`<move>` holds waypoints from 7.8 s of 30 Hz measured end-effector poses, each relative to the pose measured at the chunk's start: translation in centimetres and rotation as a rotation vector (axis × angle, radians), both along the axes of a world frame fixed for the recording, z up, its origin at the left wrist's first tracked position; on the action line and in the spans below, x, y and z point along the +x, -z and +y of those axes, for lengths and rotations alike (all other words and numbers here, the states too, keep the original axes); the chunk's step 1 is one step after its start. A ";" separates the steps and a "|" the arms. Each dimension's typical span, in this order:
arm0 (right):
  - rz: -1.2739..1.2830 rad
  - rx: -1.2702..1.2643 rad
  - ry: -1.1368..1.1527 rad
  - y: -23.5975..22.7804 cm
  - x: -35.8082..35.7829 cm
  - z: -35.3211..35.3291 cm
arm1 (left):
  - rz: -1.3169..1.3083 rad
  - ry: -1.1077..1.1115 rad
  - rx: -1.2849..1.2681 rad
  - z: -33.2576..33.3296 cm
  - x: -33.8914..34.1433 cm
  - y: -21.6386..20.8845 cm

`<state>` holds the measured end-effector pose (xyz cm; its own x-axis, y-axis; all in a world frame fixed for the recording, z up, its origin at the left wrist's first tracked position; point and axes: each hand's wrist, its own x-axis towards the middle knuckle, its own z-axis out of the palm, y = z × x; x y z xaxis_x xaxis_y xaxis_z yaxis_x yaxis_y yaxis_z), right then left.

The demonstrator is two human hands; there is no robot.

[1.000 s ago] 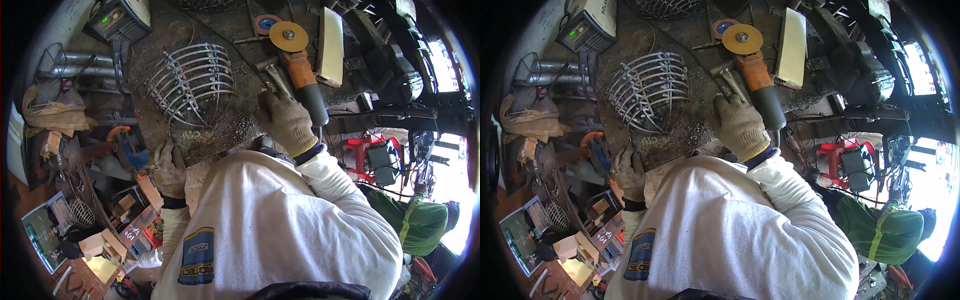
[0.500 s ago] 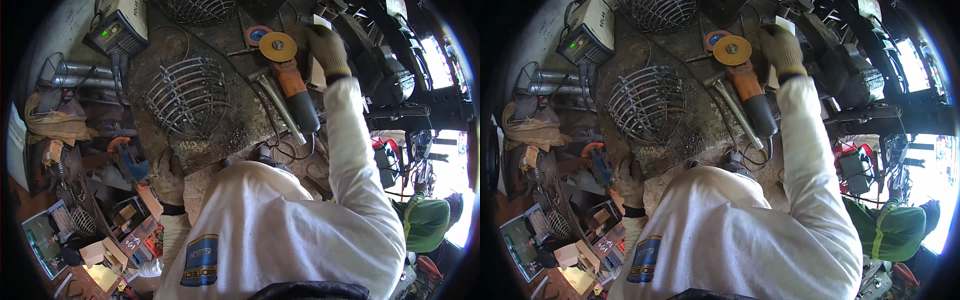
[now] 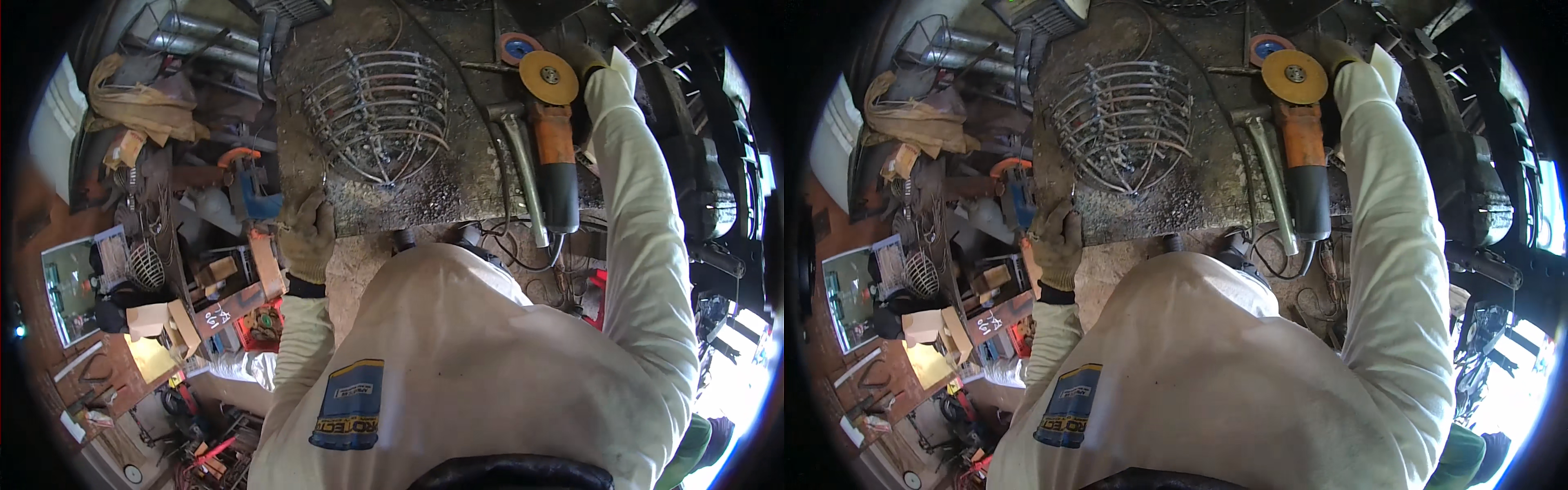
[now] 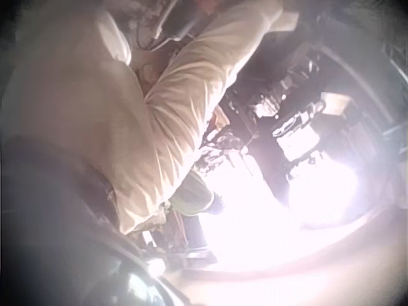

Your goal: The person uses a handheld grinder to smooth edges on a curved metal frame, then uses a welding tool to attach a metal rod to the center of the frame on a workbench.

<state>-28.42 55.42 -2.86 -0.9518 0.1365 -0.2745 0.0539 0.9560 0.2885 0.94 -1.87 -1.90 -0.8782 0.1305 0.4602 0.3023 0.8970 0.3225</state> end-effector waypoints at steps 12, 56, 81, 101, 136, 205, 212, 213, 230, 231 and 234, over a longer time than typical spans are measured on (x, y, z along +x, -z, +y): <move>0.472 -0.383 0.414 -7.0 2.6 8.0 | 0.142 0.060 0.038 -0.2 -0.2 0.0; 0.317 -1.137 -0.050 -0.4 23.7 -25.1 | -0.885 -0.083 0.062 10.6 9.0 -19.3; 0.162 -1.171 -0.004 -1.7 23.1 -24.4 | -0.674 -0.122 0.005 12.2 9.1 -11.9; 0.135 -1.080 -0.044 -1.3 23.2 -24.4 | -0.631 -0.088 0.008 12.0 9.2 -12.1; 1.531 -0.677 1.063 -0.5 40.1 -1.1 | -0.675 -0.090 0.111 10.8 8.9 -10.2; 0.488 -0.958 0.060 0.6 24.1 -27.2 | -0.135 0.275 -0.558 10.2 9.6 -9.9; 0.452 -0.940 0.030 0.0 23.7 -27.0 | -0.282 0.235 -0.449 10.0 9.7 -9.7; 0.454 -0.942 0.031 0.2 23.7 -27.0 | -0.314 0.218 -0.408 10.0 9.7 -9.9; 0.356 -0.936 0.088 -0.6 23.8 -27.1 | -0.041 0.234 -0.554 9.9 10.0 -9.3; 0.357 -0.935 0.087 -0.6 23.7 -27.2 | -0.195 0.219 -0.512 9.7 10.0 -9.2; 0.368 -0.920 0.111 0.0 23.4 -27.3 | -0.223 0.223 -0.515 9.8 10.0 -8.9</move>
